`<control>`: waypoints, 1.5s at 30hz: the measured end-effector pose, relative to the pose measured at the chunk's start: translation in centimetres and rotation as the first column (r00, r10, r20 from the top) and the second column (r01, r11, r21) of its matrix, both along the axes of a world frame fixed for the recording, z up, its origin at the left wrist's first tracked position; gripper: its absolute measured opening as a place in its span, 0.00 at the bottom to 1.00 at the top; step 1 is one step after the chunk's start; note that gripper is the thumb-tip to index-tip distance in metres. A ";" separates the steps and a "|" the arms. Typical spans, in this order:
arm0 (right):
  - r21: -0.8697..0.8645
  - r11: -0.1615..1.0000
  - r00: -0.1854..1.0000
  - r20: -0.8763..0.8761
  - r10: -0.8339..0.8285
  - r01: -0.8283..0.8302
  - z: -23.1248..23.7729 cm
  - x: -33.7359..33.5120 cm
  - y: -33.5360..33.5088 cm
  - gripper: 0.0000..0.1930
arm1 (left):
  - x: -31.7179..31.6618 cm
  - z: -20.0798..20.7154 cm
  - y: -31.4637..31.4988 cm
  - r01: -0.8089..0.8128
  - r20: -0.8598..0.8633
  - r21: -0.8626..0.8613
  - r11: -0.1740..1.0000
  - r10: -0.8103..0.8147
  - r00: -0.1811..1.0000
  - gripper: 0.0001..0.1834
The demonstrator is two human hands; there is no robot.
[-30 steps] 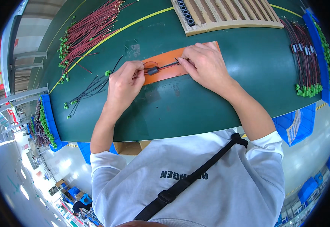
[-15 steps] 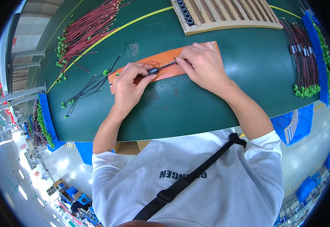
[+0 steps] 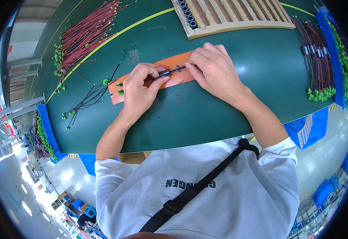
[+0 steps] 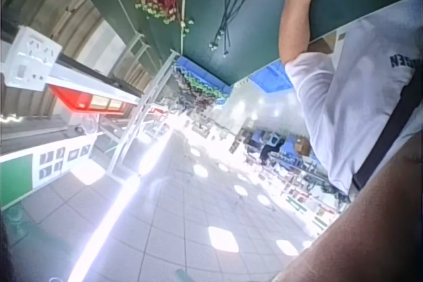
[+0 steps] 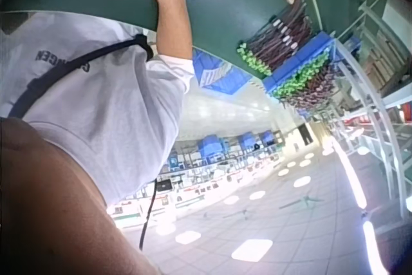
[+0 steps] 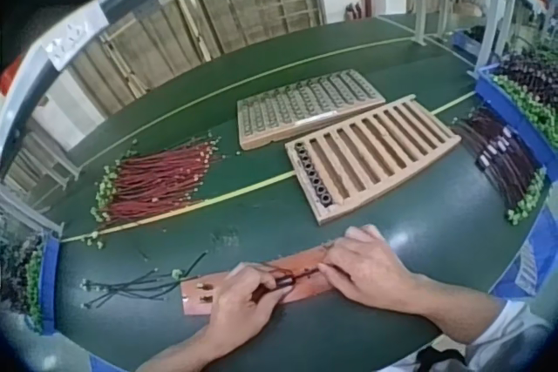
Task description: The person assembles electrical wire harnesses by inserting red and black wires into green connectors and securing them with black heat shrink tubing. The person repeatedly picks up wires, aligns them, and places the finished units into a blue bin.
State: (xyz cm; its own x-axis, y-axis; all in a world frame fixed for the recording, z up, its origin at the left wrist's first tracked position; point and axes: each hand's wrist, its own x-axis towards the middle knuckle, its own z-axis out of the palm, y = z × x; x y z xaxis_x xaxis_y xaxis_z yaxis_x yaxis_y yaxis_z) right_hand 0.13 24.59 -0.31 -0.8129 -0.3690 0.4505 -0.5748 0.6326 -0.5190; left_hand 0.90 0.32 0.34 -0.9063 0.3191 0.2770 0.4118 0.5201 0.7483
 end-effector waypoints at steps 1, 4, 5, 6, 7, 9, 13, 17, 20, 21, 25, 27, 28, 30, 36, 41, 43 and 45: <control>0.006 1.000 1.000 -0.009 -0.002 0.002 0.1 -0.1 0.1 0.05 | 0.0 0.1 0.2 -0.004 0.018 0.011 1.000 0.004 1.000 0.13; 0.021 1.000 0.999 0.034 -0.003 0.002 0.4 -0.1 0.4 0.05 | -0.1 0.0 0.4 0.018 0.013 -0.007 1.000 -0.018 1.000 0.14; 0.015 1.000 1.000 0.029 -0.003 0.002 0.3 -0.1 0.5 0.05 | -0.1 0.0 0.5 0.014 0.025 0.011 1.000 -0.014 1.000 0.14; 0.009 1.000 1.000 0.025 -0.002 0.002 0.3 -0.2 0.6 0.05 | -0.1 0.0 0.7 0.010 0.038 0.028 1.000 -0.011 0.999 0.14; 0.003 1.000 1.000 0.020 0.001 -0.001 0.2 -0.2 0.7 0.04 | 0.0 0.0 0.9 0.002 0.051 0.046 0.999 -0.004 0.999 0.14; 0.006 1.000 0.999 0.040 -0.009 0.009 0.3 -0.2 1.0 0.05 | -0.1 -0.1 1.3 -0.020 0.080 0.067 0.998 0.014 0.997 0.15; 0.024 1.000 0.999 0.048 -0.020 0.018 0.2 -0.1 1.9 0.06 | -0.4 0.4 2.1 0.020 0.072 0.063 0.998 -0.025 0.997 0.18; 0.010 1.000 0.998 0.063 -0.001 0.001 -0.1 -0.1 2.0 0.08 | -0.6 -0.5 1.7 0.074 -0.005 0.017 0.997 -0.074 0.997 0.21; -0.057 0.998 0.997 0.079 -0.005 0.010 -0.1 -0.4 2.2 0.08 | -0.6 -0.1 2.0 0.026 0.118 0.085 0.996 -0.036 0.992 0.22; -0.117 0.993 0.998 0.068 -0.015 0.023 -0.4 -0.6 2.6 0.09 | -0.7 0.0 2.0 0.024 0.133 0.087 0.996 -0.036 0.991 0.22; -0.168 0.978 0.962 0.259 -0.080 0.126 -0.4 0.6 5.1 0.10 | -0.6 -0.1 1.7 0.027 0.122 0.081 0.996 -0.037 0.992 0.22; -0.186 0.975 0.961 0.267 -0.066 0.119 -0.3 0.3 5.2 0.09 | -0.5 -0.1 1.8 0.012 0.158 0.100 0.995 -0.028 0.987 0.23; -0.198 0.972 0.961 0.268 -0.070 0.126 -0.4 0.3 5.2 0.09 | -0.7 0.1 1.9 0.016 0.173 0.107 0.994 -0.035 0.984 0.23; -0.199 0.972 0.961 0.267 -0.068 0.124 -0.6 0.3 5.2 0.09 | -1.6 1.4 1.7 0.085 0.232 0.095 0.992 -0.105 0.967 0.20; -0.243 0.963 0.965 0.258 -0.052 0.116 -0.7 0.3 5.4 0.10 | -6.4 3.5 4.0 0.435 0.261 -0.034 0.900 -0.412 0.873 0.11; -0.271 0.955 0.965 0.258 -0.046 0.118 -1.0 0.3 5.5 0.10 | -8.0 3.7 7.1 0.561 0.622 -0.022 0.827 -0.428 0.655 0.11; -0.277 0.954 0.963 0.269 -0.037 0.114 -1.1 0.2 5.7 0.10 | -8.2 3.3 7.3 0.535 0.636 0.040 0.844 -0.434 0.638 0.11; -0.283 0.949 0.954 0.295 -0.051 0.138 -1.1 0.1 5.8 0.11 | -8.2 3.2 7.4 0.506 0.653 0.090 0.858 -0.434 0.620 0.11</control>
